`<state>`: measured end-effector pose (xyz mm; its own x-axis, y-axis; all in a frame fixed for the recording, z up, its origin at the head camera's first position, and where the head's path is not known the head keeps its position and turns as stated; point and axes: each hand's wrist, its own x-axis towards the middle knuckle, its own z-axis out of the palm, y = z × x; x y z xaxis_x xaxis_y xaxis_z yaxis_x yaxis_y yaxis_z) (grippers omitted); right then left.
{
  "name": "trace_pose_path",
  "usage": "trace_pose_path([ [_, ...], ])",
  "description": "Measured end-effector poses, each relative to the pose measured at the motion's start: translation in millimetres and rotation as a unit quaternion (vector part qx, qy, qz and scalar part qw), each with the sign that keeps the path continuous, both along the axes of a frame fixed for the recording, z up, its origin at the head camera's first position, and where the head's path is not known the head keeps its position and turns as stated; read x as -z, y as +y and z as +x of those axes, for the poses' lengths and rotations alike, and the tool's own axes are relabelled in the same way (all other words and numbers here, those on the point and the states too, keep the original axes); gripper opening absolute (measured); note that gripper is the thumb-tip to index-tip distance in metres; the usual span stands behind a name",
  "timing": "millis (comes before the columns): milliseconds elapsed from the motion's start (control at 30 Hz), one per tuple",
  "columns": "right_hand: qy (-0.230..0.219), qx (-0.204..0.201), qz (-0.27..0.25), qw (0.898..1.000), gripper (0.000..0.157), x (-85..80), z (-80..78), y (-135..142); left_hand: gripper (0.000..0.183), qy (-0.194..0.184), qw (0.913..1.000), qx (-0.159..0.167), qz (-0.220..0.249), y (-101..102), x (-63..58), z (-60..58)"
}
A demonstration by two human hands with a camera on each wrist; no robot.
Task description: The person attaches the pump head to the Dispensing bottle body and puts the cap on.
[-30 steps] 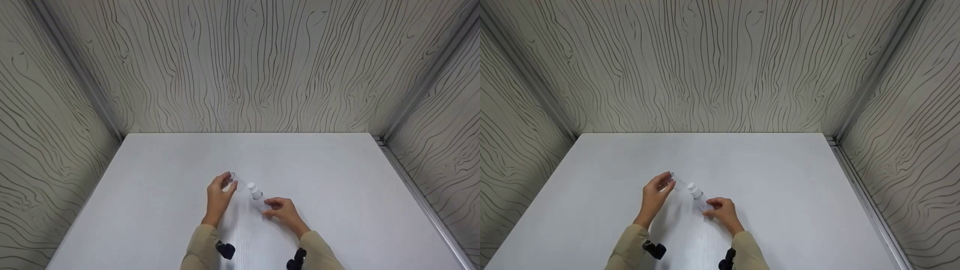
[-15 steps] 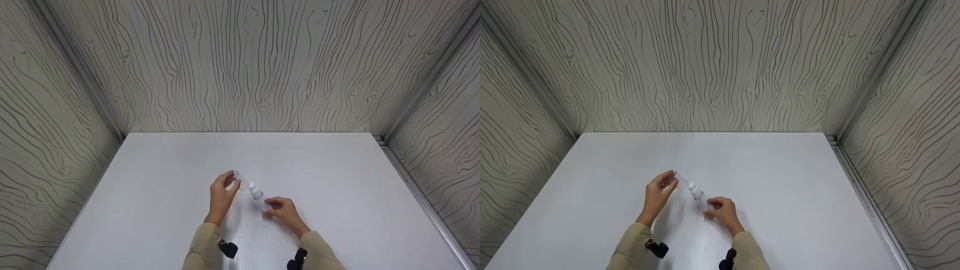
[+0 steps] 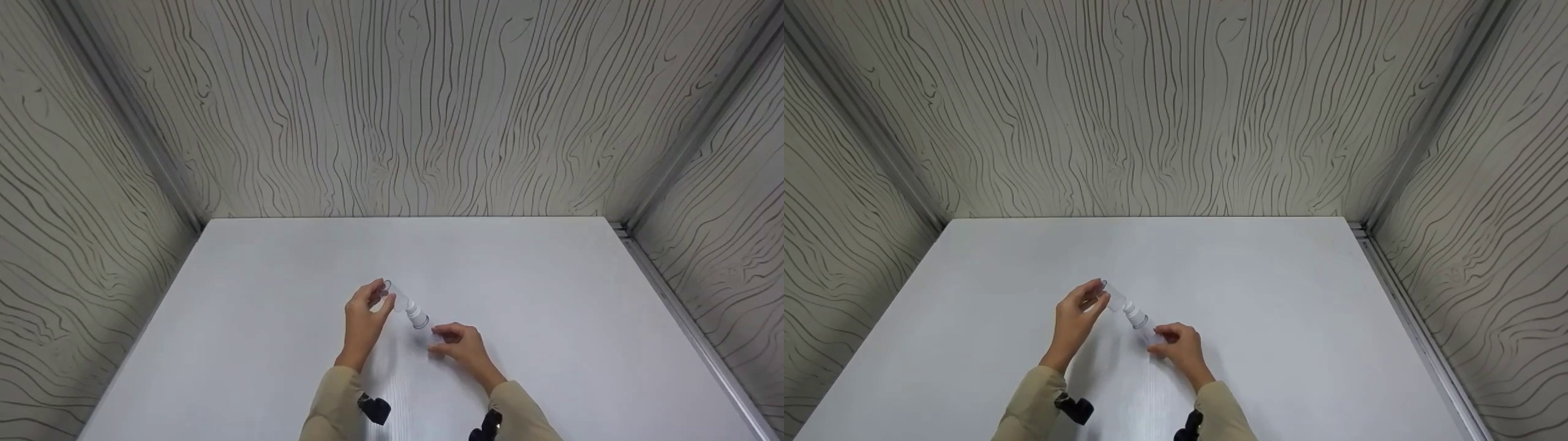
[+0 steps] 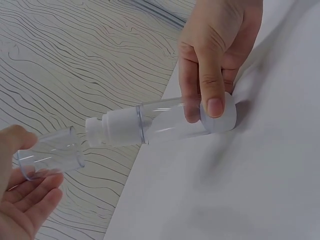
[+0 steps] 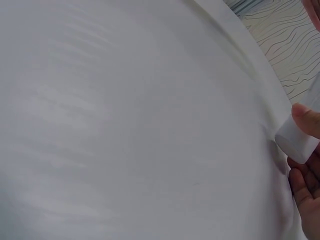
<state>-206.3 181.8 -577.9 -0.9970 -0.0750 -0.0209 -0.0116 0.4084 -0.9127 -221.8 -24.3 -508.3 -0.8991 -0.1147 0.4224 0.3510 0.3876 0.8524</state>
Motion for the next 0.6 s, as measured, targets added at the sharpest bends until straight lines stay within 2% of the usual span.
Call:
trace_pose_path([
  [233,0.032,-0.001,0.012,0.999,0.038,-5.5,0.5,-1.8,0.032,0.006,0.9999,0.009,0.0,1.7,-1.7,1.5],
  [467,0.048,-0.004,-0.013,0.999,0.038,-5.8,-0.7,-1.8,0.032,0.016,0.9997,0.014,-0.008,3.3,-1.8,3.2],
  [600,0.053,-0.005,-0.009,0.999,0.038,-6.3,-0.2,-1.5,0.033,0.008,0.9998,0.014,-0.008,4.5,-1.8,4.2],
])
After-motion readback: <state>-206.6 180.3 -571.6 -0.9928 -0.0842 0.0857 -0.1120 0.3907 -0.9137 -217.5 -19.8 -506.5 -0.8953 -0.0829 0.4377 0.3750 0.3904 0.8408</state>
